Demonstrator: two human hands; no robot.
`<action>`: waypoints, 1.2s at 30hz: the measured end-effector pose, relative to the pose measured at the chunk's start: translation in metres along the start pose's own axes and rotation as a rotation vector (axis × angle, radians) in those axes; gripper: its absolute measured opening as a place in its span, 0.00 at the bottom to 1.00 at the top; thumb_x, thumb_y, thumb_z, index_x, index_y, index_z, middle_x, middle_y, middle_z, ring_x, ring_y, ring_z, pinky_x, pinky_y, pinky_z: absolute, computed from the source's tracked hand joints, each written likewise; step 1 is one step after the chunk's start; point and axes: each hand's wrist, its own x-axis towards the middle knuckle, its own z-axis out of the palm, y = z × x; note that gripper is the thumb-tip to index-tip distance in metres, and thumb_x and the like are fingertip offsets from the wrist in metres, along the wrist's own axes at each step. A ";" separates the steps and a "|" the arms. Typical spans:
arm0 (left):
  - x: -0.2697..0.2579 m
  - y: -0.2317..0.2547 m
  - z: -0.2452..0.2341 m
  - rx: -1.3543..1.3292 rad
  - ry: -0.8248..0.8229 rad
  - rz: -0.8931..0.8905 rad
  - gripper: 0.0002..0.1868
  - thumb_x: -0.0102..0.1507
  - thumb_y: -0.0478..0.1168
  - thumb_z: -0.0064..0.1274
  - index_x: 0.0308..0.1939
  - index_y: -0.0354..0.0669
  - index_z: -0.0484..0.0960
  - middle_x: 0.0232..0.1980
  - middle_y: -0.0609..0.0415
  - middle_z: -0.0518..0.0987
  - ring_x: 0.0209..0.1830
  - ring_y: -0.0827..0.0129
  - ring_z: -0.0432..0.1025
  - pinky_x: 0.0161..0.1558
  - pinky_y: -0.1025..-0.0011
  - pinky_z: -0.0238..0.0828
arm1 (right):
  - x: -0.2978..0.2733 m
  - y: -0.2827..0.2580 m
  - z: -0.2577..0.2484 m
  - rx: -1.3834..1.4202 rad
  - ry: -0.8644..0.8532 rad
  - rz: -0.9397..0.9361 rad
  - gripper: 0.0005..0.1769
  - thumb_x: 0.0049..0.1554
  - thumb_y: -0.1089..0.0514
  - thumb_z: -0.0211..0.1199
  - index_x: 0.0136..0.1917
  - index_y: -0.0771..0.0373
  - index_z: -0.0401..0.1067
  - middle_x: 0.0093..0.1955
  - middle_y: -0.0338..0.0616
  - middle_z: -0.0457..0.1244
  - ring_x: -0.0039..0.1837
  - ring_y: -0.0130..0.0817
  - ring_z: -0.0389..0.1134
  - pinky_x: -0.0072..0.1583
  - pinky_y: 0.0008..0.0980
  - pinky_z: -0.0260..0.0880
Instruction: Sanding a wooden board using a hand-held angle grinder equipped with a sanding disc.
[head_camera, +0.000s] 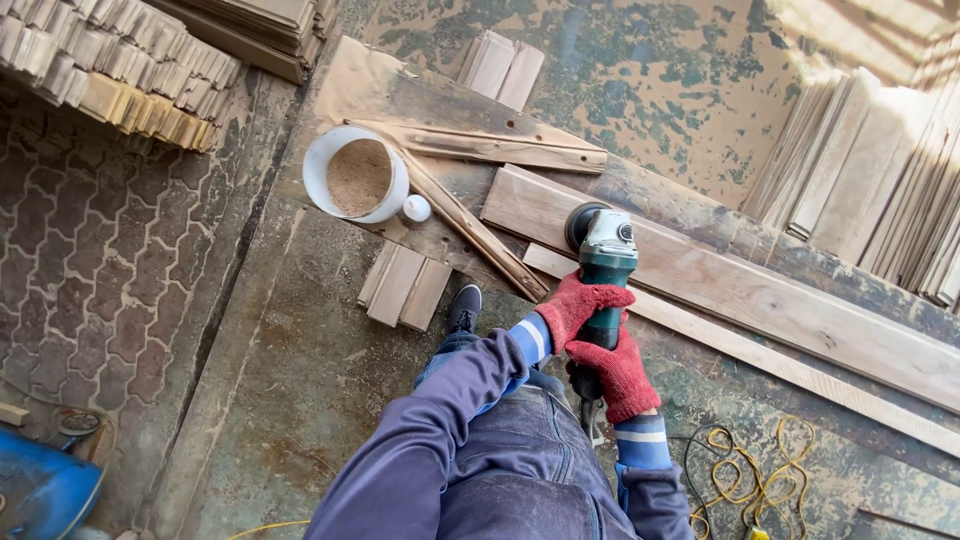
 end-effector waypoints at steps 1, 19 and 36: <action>-0.003 0.006 -0.004 -0.032 0.016 -0.001 0.35 0.44 0.26 0.72 0.52 0.29 0.72 0.29 0.38 0.79 0.25 0.45 0.80 0.30 0.51 0.82 | 0.001 -0.001 0.005 -0.022 -0.030 0.013 0.27 0.33 0.64 0.83 0.45 0.69 0.74 0.33 0.59 0.66 0.33 0.51 0.71 0.36 0.49 0.74; 0.028 -0.029 0.014 0.093 -0.067 -0.016 0.37 0.42 0.34 0.77 0.51 0.37 0.75 0.31 0.41 0.82 0.25 0.49 0.81 0.28 0.53 0.84 | -0.004 -0.001 -0.013 0.007 0.076 0.028 0.27 0.34 0.61 0.83 0.46 0.67 0.74 0.34 0.54 0.66 0.37 0.44 0.71 0.40 0.44 0.74; 0.009 -0.003 0.018 -0.109 0.079 0.035 0.28 0.45 0.27 0.73 0.47 0.33 0.76 0.26 0.38 0.79 0.24 0.47 0.80 0.27 0.50 0.82 | 0.028 -0.003 -0.027 -0.113 -0.061 0.012 0.28 0.30 0.59 0.86 0.42 0.67 0.76 0.31 0.55 0.66 0.35 0.44 0.71 0.40 0.40 0.73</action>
